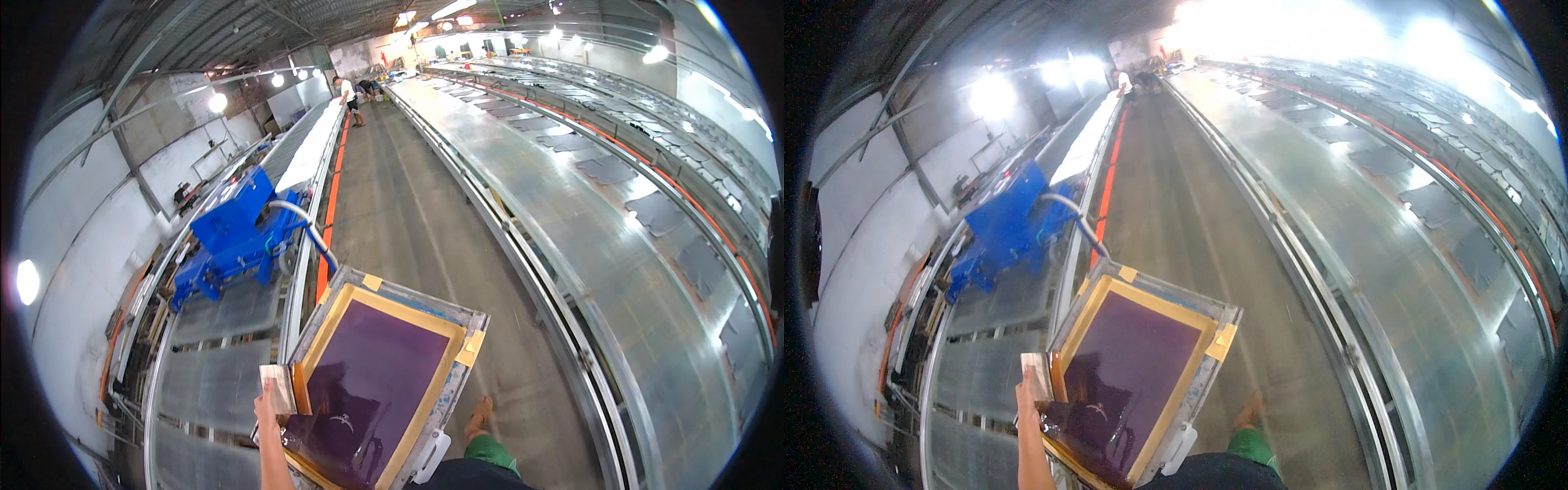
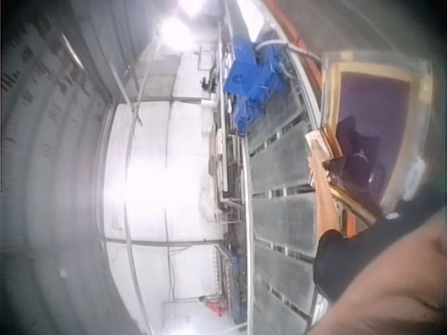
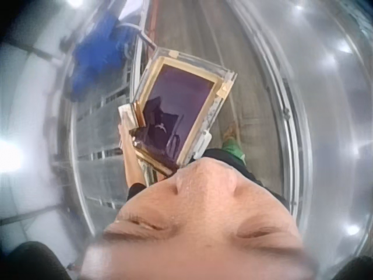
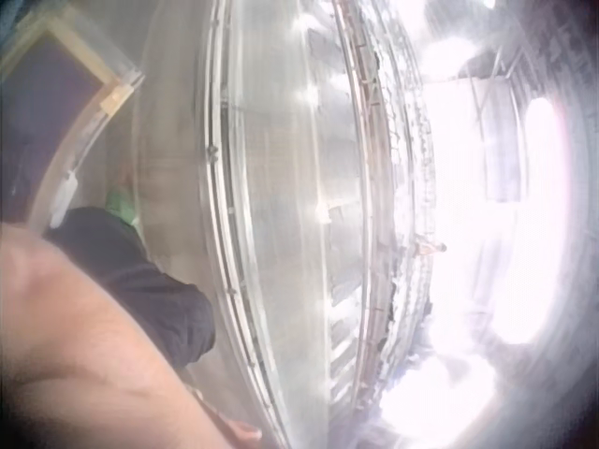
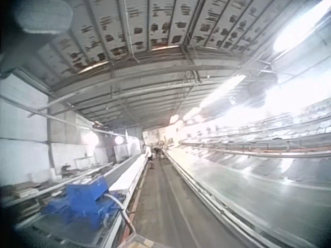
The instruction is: The person uses a squeegee to spread purple ink across a screen printing frame, then moves the frame to a workbench. They continue spreading ink and later pour more ink from a container onto the screen, using the squeegee to distribute it.
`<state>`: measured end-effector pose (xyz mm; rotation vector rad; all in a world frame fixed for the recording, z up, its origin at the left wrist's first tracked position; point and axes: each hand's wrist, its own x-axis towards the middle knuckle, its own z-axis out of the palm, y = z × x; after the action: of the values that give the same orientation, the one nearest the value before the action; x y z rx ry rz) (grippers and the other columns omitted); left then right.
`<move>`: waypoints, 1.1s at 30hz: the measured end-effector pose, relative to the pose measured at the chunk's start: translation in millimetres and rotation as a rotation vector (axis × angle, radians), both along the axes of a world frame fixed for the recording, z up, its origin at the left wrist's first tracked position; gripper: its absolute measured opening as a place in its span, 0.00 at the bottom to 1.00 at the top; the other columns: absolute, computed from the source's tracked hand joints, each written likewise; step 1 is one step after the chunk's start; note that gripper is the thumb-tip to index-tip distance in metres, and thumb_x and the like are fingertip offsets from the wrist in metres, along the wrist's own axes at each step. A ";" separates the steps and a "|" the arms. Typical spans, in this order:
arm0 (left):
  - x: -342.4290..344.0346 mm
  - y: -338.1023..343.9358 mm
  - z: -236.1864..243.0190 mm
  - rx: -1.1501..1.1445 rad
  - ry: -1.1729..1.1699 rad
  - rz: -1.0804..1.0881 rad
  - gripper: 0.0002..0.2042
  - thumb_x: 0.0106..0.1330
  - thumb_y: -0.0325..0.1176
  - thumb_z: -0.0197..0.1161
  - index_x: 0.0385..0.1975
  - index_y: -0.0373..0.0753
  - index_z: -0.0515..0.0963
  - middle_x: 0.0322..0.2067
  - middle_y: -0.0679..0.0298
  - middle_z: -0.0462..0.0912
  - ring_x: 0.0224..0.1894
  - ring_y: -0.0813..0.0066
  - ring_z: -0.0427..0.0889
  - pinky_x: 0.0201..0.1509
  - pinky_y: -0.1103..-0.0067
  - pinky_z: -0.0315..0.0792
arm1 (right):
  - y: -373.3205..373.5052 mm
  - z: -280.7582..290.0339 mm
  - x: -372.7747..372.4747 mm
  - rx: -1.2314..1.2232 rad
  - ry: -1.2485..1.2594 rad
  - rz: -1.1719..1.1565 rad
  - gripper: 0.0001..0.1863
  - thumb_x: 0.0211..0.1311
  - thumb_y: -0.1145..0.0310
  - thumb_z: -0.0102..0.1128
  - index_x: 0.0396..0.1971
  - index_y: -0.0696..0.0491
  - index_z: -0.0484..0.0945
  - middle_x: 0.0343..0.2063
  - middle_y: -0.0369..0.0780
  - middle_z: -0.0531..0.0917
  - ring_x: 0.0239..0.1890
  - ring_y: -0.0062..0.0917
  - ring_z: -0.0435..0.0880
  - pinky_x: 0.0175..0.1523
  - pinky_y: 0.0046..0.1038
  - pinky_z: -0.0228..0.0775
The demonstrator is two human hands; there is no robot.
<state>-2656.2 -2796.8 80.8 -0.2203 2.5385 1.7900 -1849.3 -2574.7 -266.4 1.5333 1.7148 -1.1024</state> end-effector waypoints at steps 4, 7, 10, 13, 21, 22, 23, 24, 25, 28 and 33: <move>-75.0 121.1 5.2 0.095 0.010 -0.090 0.40 0.59 0.62 0.71 0.50 0.22 0.78 0.45 0.54 0.83 0.45 0.65 0.82 0.52 0.72 0.75 | 100.8 -11.1 -88.6 0.047 -0.009 -0.089 0.17 0.67 0.59 0.54 0.41 0.58 0.84 0.33 0.47 0.87 0.34 0.38 0.85 0.42 0.42 0.76; -143.5 162.9 -6.7 0.193 -0.038 -0.120 0.40 0.59 0.61 0.71 0.51 0.22 0.77 0.47 0.54 0.82 0.46 0.65 0.82 0.53 0.71 0.75 | 223.0 -59.6 -220.5 0.154 0.109 -0.115 0.18 0.67 0.58 0.55 0.39 0.58 0.84 0.34 0.47 0.87 0.35 0.39 0.86 0.43 0.42 0.76; -197.2 258.0 11.0 0.206 -0.037 -0.157 0.41 0.58 0.61 0.71 0.54 0.22 0.75 0.49 0.53 0.81 0.50 0.64 0.81 0.56 0.70 0.74 | 414.7 -91.7 -430.2 0.448 0.355 -0.265 0.18 0.68 0.57 0.55 0.37 0.58 0.85 0.34 0.46 0.87 0.35 0.40 0.86 0.44 0.42 0.75; -244.0 347.9 18.8 0.255 -0.078 -0.266 0.46 0.58 0.62 0.71 0.59 0.20 0.69 0.55 0.49 0.78 0.55 0.60 0.78 0.62 0.66 0.71 | 616.2 5.7 -642.0 0.698 0.734 -0.237 0.16 0.58 0.61 0.61 0.39 0.58 0.84 0.33 0.48 0.86 0.39 0.41 0.86 0.45 0.40 0.76; -397.9 431.5 11.5 0.271 -0.055 -0.080 0.33 0.64 0.58 0.67 0.53 0.29 0.79 0.47 0.58 0.83 0.48 0.66 0.82 0.54 0.72 0.74 | 751.0 182.1 -962.9 0.354 1.188 -0.030 0.17 0.63 0.64 0.62 0.50 0.54 0.83 0.36 0.44 0.88 0.37 0.30 0.87 0.45 0.33 0.78; -440.8 459.0 20.6 0.162 0.016 -0.035 0.39 0.63 0.59 0.68 0.63 0.30 0.72 0.58 0.53 0.78 0.58 0.60 0.78 0.61 0.68 0.70 | 771.8 152.3 -985.1 0.392 1.118 -0.026 0.17 0.63 0.64 0.61 0.50 0.54 0.82 0.36 0.45 0.88 0.38 0.31 0.87 0.46 0.34 0.78; -475.4 482.7 24.7 0.234 0.047 -0.074 0.36 0.64 0.58 0.67 0.58 0.30 0.76 0.53 0.56 0.81 0.52 0.63 0.80 0.58 0.70 0.72 | 781.3 93.0 -978.4 0.439 1.019 -0.012 0.18 0.63 0.63 0.61 0.50 0.54 0.82 0.37 0.46 0.88 0.39 0.32 0.87 0.46 0.36 0.78; -499.8 505.7 17.2 0.313 0.048 -0.086 0.33 0.65 0.57 0.67 0.54 0.29 0.79 0.48 0.58 0.84 0.47 0.67 0.83 0.54 0.72 0.75 | 783.2 41.1 -964.6 0.530 0.870 0.003 0.19 0.62 0.62 0.61 0.51 0.54 0.82 0.39 0.47 0.88 0.42 0.36 0.87 0.48 0.39 0.78; -519.9 534.6 15.4 0.327 -0.017 -0.155 0.35 0.65 0.58 0.66 0.58 0.31 0.76 0.53 0.57 0.81 0.53 0.64 0.80 0.58 0.70 0.72 | 779.1 -10.1 -938.2 0.503 0.622 -0.039 0.21 0.63 0.57 0.60 0.50 0.53 0.83 0.43 0.48 0.87 0.44 0.39 0.86 0.49 0.42 0.77; -592.1 628.8 20.8 0.320 -0.073 -0.250 0.38 0.66 0.60 0.64 0.65 0.33 0.72 0.62 0.57 0.76 0.62 0.64 0.76 0.65 0.69 0.67 | 766.6 -139.5 -817.3 -0.087 0.276 0.112 0.19 0.65 0.55 0.60 0.52 0.47 0.83 0.48 0.45 0.84 0.50 0.41 0.82 0.56 0.44 0.71; -687.8 667.5 30.6 0.112 -0.061 -0.172 0.38 0.68 0.58 0.63 0.67 0.32 0.70 0.65 0.58 0.73 0.66 0.65 0.72 0.69 0.70 0.63 | 703.7 -41.6 -742.7 -0.026 0.048 0.269 0.11 0.65 0.59 0.60 0.42 0.45 0.86 0.33 0.41 0.86 0.35 0.33 0.85 0.41 0.41 0.75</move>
<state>-3344.0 -2129.3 111.5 -0.0503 2.3288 1.8221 -2592.0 -1871.0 -308.0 1.2260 1.8669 -1.0238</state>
